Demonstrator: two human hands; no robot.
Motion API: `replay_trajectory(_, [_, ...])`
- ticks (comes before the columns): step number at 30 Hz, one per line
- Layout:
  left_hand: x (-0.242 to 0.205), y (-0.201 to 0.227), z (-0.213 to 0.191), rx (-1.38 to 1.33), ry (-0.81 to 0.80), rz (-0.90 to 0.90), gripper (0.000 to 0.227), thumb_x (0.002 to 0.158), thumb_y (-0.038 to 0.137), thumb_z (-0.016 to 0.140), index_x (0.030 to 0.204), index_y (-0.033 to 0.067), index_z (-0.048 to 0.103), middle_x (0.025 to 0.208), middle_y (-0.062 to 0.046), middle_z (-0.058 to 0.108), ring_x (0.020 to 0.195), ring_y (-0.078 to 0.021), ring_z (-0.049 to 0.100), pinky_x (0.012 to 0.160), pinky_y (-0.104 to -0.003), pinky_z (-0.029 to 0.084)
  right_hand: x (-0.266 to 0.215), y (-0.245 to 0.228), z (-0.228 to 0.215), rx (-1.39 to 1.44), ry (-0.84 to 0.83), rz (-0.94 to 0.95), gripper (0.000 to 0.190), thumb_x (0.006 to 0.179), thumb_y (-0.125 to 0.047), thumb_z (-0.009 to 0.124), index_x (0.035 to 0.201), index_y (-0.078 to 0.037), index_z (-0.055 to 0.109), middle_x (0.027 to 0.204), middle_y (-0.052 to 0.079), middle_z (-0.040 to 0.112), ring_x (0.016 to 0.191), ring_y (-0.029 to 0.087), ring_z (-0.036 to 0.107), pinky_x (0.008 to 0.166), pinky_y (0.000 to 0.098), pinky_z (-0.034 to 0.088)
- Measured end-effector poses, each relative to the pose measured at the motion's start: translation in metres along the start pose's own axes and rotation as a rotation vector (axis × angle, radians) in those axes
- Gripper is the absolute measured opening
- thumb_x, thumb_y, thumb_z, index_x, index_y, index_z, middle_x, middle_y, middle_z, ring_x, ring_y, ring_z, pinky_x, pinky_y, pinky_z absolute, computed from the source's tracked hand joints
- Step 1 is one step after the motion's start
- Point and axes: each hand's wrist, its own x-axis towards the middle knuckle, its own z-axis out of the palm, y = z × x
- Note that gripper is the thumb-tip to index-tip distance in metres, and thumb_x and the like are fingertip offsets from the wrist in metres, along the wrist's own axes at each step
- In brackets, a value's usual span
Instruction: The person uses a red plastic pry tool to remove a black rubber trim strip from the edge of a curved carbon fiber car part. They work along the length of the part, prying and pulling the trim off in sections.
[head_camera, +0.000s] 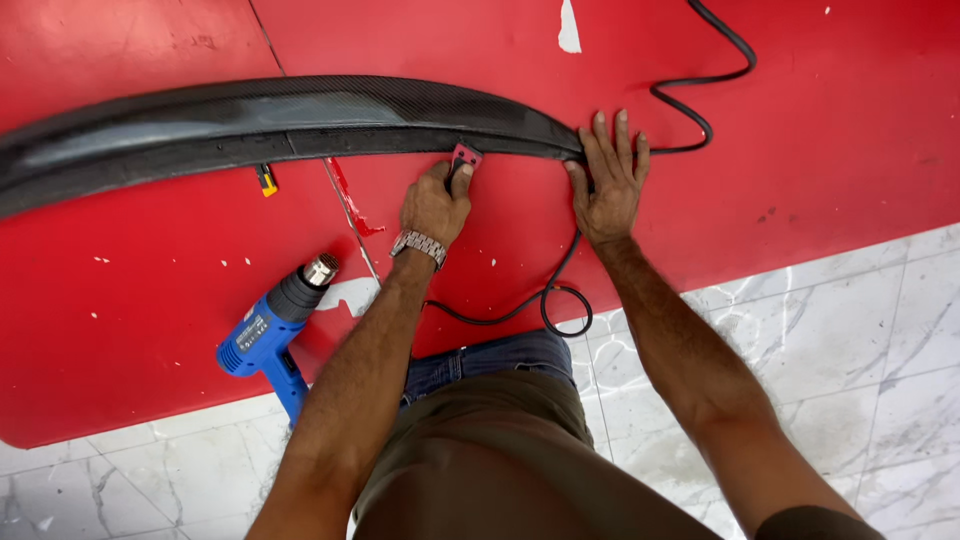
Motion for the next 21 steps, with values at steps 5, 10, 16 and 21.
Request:
replay_trajectory(5, [0.023, 0.010, -0.015, 0.091, -0.082, 0.004, 0.053, 0.111, 0.058, 0.056, 0.132, 0.0131, 0.075, 0.122, -0.023, 0.080, 0.122, -0.0500, 0.074, 0.103, -0.068, 0.058, 0.005, 0.005, -0.002, -0.007, -0.063, -0.010, 0.047, 0.120, -0.033, 0.071, 0.161, -0.011, 0.065, 0.177, 0.009, 0.048, 0.168, 0.033, 0.028, 0.135, 0.0599, 0.009])
replay_trajectory(10, [0.034, 0.002, -0.006, 0.140, -0.123, -0.017, 0.053, 0.110, 0.064, 0.055, 0.132, 0.0192, 0.074, 0.121, -0.020, 0.080, 0.124, -0.0465, 0.074, 0.104, -0.067, 0.058, 0.042, -0.017, -0.013, 0.054, -0.169, -0.019, 0.074, 0.109, -0.045, 0.089, 0.165, -0.008, 0.058, 0.179, 0.012, 0.045, 0.169, 0.034, 0.025, 0.135, 0.0625, 0.001])
replay_trajectory(16, [0.035, 0.008, -0.015, 0.080, -0.135, -0.011, 0.054, 0.110, 0.062, 0.050, 0.129, 0.0182, 0.075, 0.123, -0.020, 0.081, 0.128, -0.0460, 0.073, 0.110, -0.064, 0.057, 0.105, -0.028, 0.007, 0.087, -0.428, -0.279, 0.109, 0.092, -0.077, 0.077, 0.168, -0.002, 0.055, 0.185, 0.015, 0.032, 0.172, 0.038, 0.020, 0.138, 0.0623, 0.006])
replay_trajectory(21, [0.042, 0.008, 0.000, 0.064, -0.194, -0.073, 0.063, 0.108, 0.065, 0.050, 0.147, 0.0187, 0.069, 0.132, -0.021, 0.080, 0.132, -0.0445, 0.073, 0.113, -0.062, 0.058, 0.106, -0.032, 0.006, 0.119, -0.424, -0.257, 0.092, 0.101, -0.066, 0.072, 0.169, -0.007, 0.054, 0.184, 0.010, 0.040, 0.172, 0.038, 0.018, 0.137, 0.0666, 0.001])
